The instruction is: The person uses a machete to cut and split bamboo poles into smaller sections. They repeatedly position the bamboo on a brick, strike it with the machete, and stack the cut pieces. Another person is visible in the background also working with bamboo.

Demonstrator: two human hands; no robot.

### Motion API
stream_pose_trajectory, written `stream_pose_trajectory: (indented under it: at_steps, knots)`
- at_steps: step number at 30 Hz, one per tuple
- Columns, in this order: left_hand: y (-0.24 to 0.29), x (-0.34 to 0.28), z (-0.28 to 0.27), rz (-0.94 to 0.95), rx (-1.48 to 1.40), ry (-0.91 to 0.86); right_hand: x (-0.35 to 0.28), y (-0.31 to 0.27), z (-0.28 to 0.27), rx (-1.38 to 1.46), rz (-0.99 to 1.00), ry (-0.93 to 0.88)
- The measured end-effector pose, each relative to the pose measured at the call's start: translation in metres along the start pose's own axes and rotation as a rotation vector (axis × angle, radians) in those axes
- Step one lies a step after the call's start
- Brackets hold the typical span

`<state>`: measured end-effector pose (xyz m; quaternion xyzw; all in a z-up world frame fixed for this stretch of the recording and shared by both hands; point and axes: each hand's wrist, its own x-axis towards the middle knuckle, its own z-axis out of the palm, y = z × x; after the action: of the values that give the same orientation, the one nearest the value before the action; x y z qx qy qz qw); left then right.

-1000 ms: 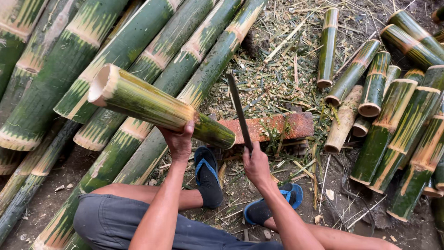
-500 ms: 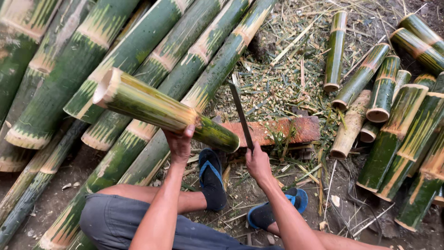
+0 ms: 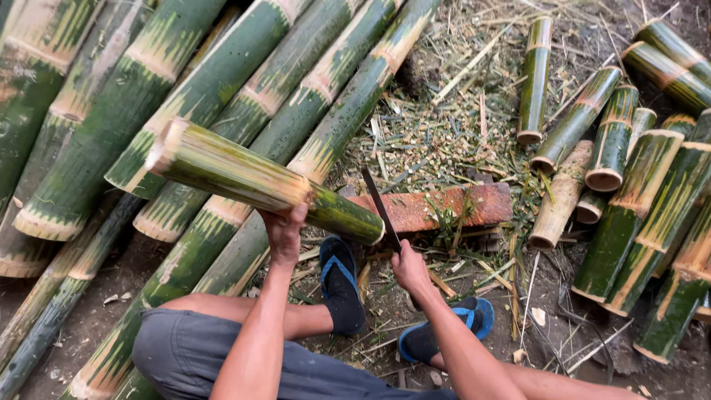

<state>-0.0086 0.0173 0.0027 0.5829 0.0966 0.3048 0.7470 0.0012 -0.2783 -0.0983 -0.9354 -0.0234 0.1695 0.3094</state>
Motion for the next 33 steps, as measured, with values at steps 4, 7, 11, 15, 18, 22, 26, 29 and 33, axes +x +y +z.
stream_pose_trajectory:
  at_steps: [4, 7, 11, 15, 18, 22, 26, 29, 33]
  knots:
    - [0.000, 0.003, 0.000, -0.167, -0.078, -0.022, -0.027, -0.038, -0.036, 0.078, -0.014, 0.055]
    - [0.002, 0.007, 0.001, -0.160, -0.077, -0.092, -0.044, -0.070, -0.068, 0.217, -0.128, 0.169]
    - [0.002, 0.005, 0.010, -0.143, -0.061, -0.096, -0.054, -0.070, -0.066, 0.302, -0.340, 0.358]
    - [-0.003, 0.001, 0.007, -0.133, -0.064, -0.084, -0.027, -0.036, -0.012, 0.052, 0.038, 0.055]
    - [-0.010, 0.003, 0.002, -0.163, -0.080, -0.064, -0.013, 0.004, 0.016, 0.099, 0.015, 0.134]
    - [-0.020, 0.000, -0.006, -0.288, -0.094, 0.051, -0.009, 0.036, 0.031, 0.099, 0.173, -0.059]
    - [-0.023, -0.003, -0.013, -0.500, -0.359, -0.011, 0.004, 0.037, -0.007, -0.023, 0.159, -0.103]
    - [-0.019, -0.007, 0.000, -0.628, -0.563, -0.118, 0.008, 0.019, -0.084, 0.286, 0.144, -0.197]
    - [-0.015, -0.002, 0.059, -0.600, -0.639, -0.198, -0.044, -0.035, -0.215, 0.382, -0.072, -0.265]
